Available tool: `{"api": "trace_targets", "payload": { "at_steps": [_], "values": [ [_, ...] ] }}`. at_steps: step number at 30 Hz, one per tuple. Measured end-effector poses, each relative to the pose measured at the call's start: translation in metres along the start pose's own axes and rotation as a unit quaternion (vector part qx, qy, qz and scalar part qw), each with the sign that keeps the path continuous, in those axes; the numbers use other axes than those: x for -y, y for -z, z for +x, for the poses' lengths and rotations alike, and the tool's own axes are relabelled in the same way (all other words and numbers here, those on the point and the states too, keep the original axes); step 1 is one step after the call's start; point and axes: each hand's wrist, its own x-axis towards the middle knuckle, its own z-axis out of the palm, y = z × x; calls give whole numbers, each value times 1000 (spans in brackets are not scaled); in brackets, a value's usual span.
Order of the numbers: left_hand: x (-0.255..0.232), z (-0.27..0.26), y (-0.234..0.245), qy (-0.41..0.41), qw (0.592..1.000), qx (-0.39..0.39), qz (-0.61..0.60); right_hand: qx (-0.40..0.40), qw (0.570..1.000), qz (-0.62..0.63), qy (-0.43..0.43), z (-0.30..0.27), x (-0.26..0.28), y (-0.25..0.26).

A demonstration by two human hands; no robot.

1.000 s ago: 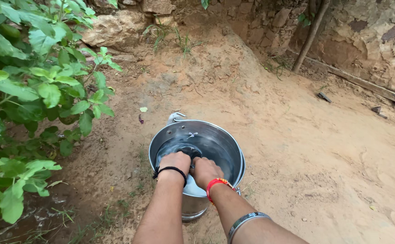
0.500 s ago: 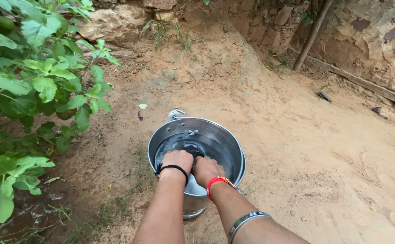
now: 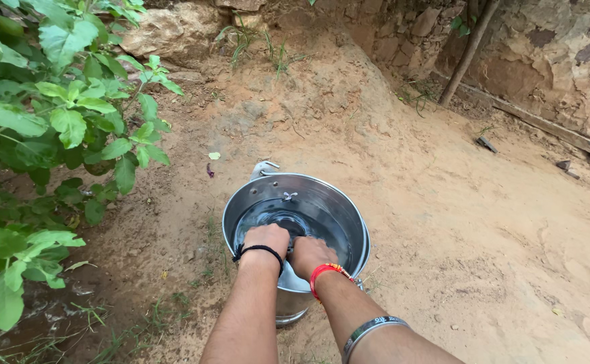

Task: The person pours water from a metal cup onto a green plant and a purple plant, refilling the cup several times from a metal bucket on the ground.

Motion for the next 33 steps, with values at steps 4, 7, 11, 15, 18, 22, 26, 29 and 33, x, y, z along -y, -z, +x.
{"api": "trace_targets", "payload": {
  "at_steps": [4, 7, 11, 15, 18, 22, 26, 29, 33],
  "values": [
    [1, -1, -1, 8, 1000, 2, -13, 1, 1000, 24, -12, -2, 0, 0],
    [0, -3, 1, 14, 1000, 16, -13, 7, 999, 32, -18, -3, 0, 2],
    [-1, -4, 4, 13, 1000, 21, -8, 11, 1000, 17, -19, 2, -1, 0],
    [-1, -4, 3, 10, 1000, 19, 0, -4, 999, 20, -27, 5, -1, -2],
    [-1, -4, 2, 5, 1000, 15, 5, -14, 999, 26, -27, 1, 0, 1],
    [-2, -5, 3, -1, 1000, -6, 19, -28, 999, 33, -26, -8, 1, 8],
    [-5, -8, 5, -11, 999, -10, 45, -30, 998, 42, -37, -13, 2, 14],
    [-4, -6, 2, -15, 999, -16, 47, -39, 998, 42, -29, -12, 1, 14],
    [-3, -2, -1, -19, 998, -28, 53, -46, 997, 48, -32, -7, -1, 12]
  ]
}}
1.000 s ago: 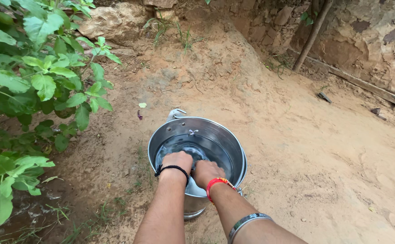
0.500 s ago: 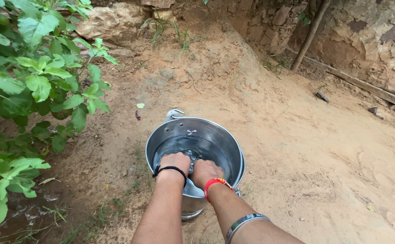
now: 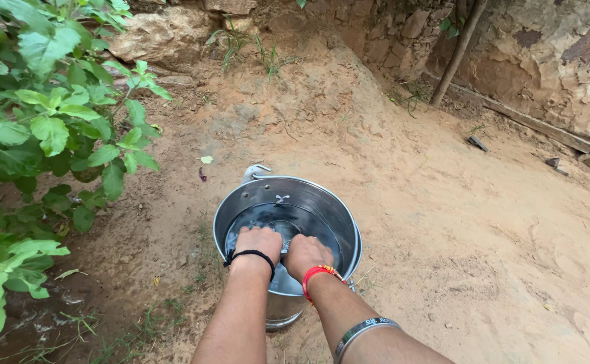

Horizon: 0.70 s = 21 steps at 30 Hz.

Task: The person pours water from a metal cup onto a green plant and a purple plant, refilling the cup several times from a metal bucket on the ground.

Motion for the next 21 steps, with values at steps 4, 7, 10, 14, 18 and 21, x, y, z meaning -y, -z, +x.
{"api": "trace_targets", "payload": {
  "at_steps": [4, 7, 10, 14, 18, 21],
  "values": [
    [-1, -3, 5, -6, 1000, 4, 5, -13, 1000, 1, 5, 2, -4, -1],
    [-1, -4, 9, -7, 1000, 20, -4, -20, 1000, 19, 2, 1, -4, 1],
    [-1, -2, 6, -13, 1000, -21, -4, -23, 999, 35, -7, 2, -3, 3],
    [1, 5, -1, -60, 996, -60, -27, -57, 996, 63, -17, 7, -6, 4],
    [1, 5, 2, -85, 989, -117, -9, -99, 990, 100, -13, 7, -10, 6],
    [1, -4, 13, -84, 985, -149, 0, -132, 986, 100, 6, 2, -9, 14]
  ]
}}
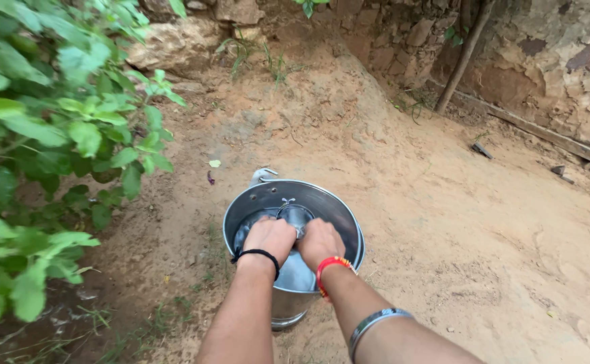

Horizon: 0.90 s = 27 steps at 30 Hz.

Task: The person pours water from a metal cup onto a green plant and a purple plant, refilling the cup several times from a metal bucket on the ground.

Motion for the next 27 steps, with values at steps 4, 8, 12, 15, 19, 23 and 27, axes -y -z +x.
{"api": "trace_targets", "payload": {
  "at_steps": [4, 8, 12, 15, 19, 23, 27],
  "values": [
    [2, -8, 45, 1, 999, -29, 26, 16, 999, -15, 28, -4, 15, 39],
    [9, -4, 108, 8, 998, -54, 19, -7, 990, -27, 142, -5, 33, 91],
    [23, -3, 184, 17, 995, -92, 35, -66, 974, 36, 212, -21, 63, 146],
    [37, -20, 236, 17, 992, -112, 61, -56, 970, 86, 218, -47, 92, 182],
    [45, -64, 281, 39, 991, -118, 57, -76, 948, 154, 269, -82, 114, 190],
    [50, -117, 309, 32, 991, -101, 87, -45, 883, 345, 314, -113, 128, 170],
    [55, -142, 346, 47, 990, -111, 66, 33, 810, 483, 330, -128, 146, 165]
  ]
}}
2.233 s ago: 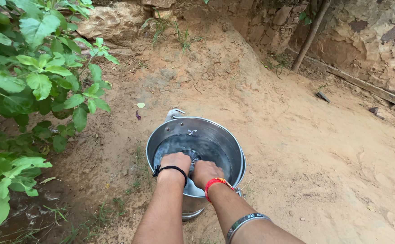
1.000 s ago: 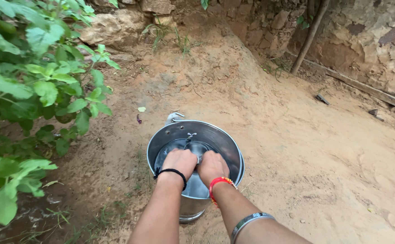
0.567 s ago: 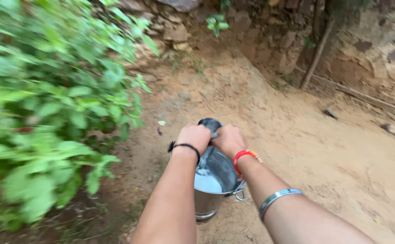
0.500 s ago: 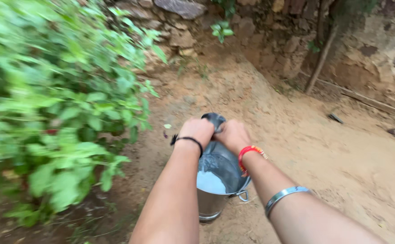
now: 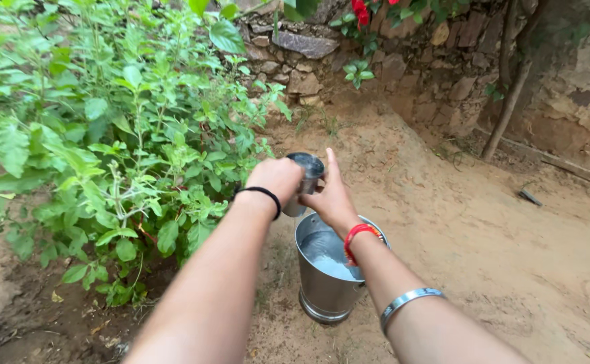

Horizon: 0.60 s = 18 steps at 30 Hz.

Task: The person pours water from a metal cup onto a green plant and a purple plant, refilling the cup several times from a metal bucket on the ground.

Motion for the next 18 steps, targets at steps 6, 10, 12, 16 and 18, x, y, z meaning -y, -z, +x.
{"api": "trace_targets", "payload": {
  "at_steps": [6, 10, 12, 16, 18],
  "values": [
    [19, 16, 65, 12, 997, -51, -53, -61, 989, -2, 136, 32, 37, -25],
    [37, 26, 119, 32, 998, -36, -32, -90, 991, -25, 100, 47, 93, -38],
    [46, 24, 147, 34, 998, -38, -35, -96, 990, -53, 86, 48, 118, -44],
    [72, 6, 193, 61, 992, -79, -82, -93, 987, -71, 110, 53, 158, -64],
    [88, -14, 204, 153, 986, -63, -30, -92, 987, -70, 110, 58, 175, -73]
  ]
}}
